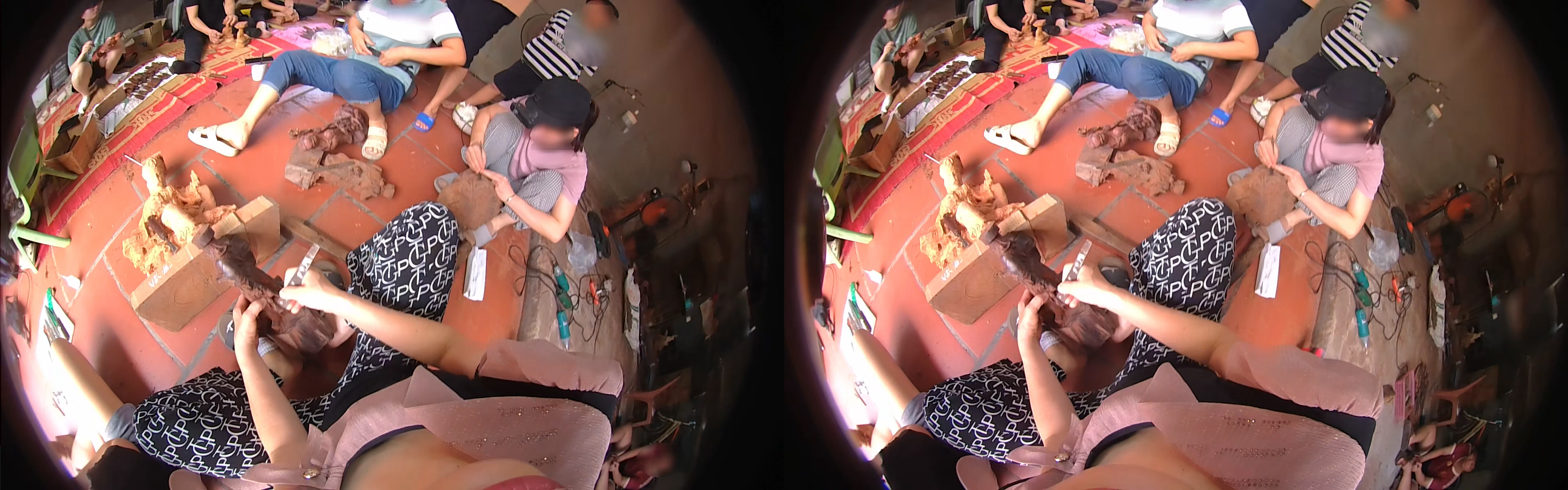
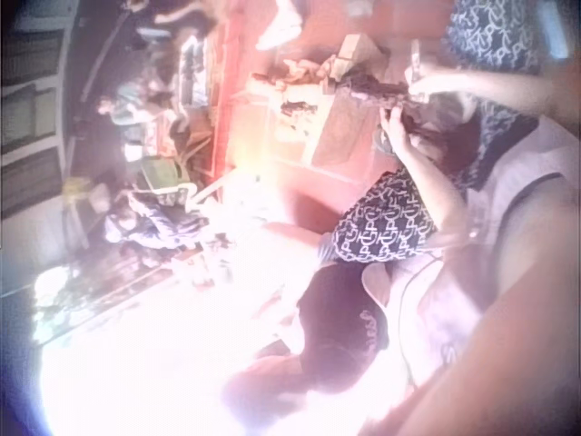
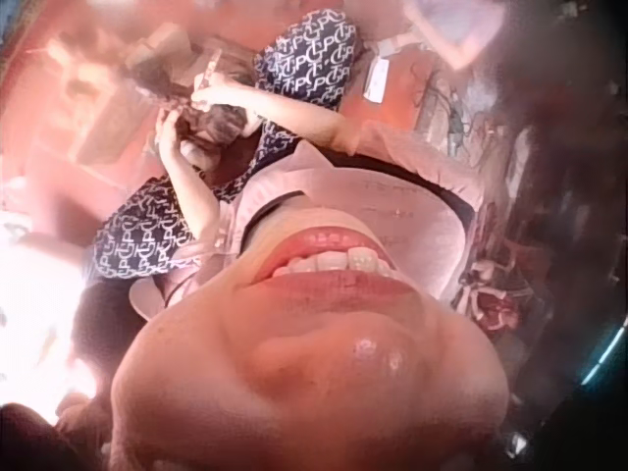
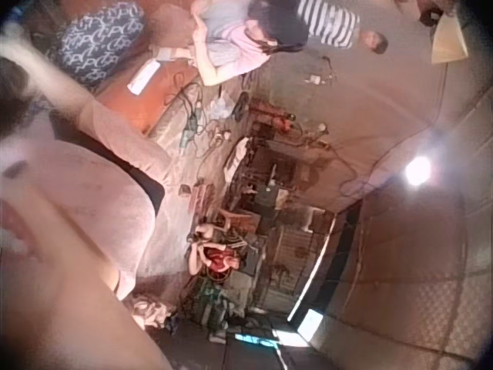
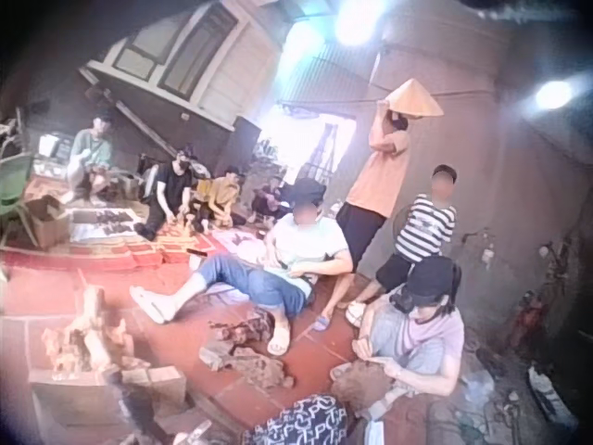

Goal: The person sits on the floor and uses a small knife to carve details into a dark wooden figurine. They rotate the object frequently to access different sides and refine the surface texture.

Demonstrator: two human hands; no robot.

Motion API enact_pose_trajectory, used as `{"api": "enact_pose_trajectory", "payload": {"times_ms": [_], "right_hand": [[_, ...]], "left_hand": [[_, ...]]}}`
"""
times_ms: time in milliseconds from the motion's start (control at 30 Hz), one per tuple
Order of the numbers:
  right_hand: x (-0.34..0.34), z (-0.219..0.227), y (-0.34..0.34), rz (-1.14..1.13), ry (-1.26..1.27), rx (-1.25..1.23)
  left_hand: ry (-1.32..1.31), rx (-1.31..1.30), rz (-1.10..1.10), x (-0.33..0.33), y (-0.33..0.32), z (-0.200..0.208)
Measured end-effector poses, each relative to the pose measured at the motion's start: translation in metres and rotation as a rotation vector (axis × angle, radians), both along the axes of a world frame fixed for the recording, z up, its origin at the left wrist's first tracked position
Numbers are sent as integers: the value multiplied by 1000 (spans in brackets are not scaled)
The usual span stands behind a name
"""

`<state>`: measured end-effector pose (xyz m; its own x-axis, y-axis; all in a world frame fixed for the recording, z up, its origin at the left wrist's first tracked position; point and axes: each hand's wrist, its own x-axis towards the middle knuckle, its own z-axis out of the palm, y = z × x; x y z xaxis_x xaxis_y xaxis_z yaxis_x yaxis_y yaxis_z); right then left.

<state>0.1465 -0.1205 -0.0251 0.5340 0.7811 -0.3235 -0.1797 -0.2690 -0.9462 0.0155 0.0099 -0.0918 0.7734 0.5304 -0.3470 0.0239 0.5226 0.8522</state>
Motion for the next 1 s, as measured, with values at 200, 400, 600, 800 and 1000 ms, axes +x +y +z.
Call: {"api": "enact_pose_trajectory", "payload": {"times_ms": [200, 400, 600, 800, 1000], "right_hand": [[-13, 10, 6, 47, 8, 95], [-12, 6, 7, 62, 80, 80], [12, -2, -11, -31, 77, 88], [27, 22, -19, -65, 105, 69], [29, 65, 11, 111, -52, 122]], "left_hand": [[70, 75, 30, 8, 0, 4], [87, 97, 77, 17, -1, -8], [-87, 127, 90, 21, 3, -33], [132, 535, 239, 17, -13, 1], [358, 800, 377, 7, -18, 15]]}}
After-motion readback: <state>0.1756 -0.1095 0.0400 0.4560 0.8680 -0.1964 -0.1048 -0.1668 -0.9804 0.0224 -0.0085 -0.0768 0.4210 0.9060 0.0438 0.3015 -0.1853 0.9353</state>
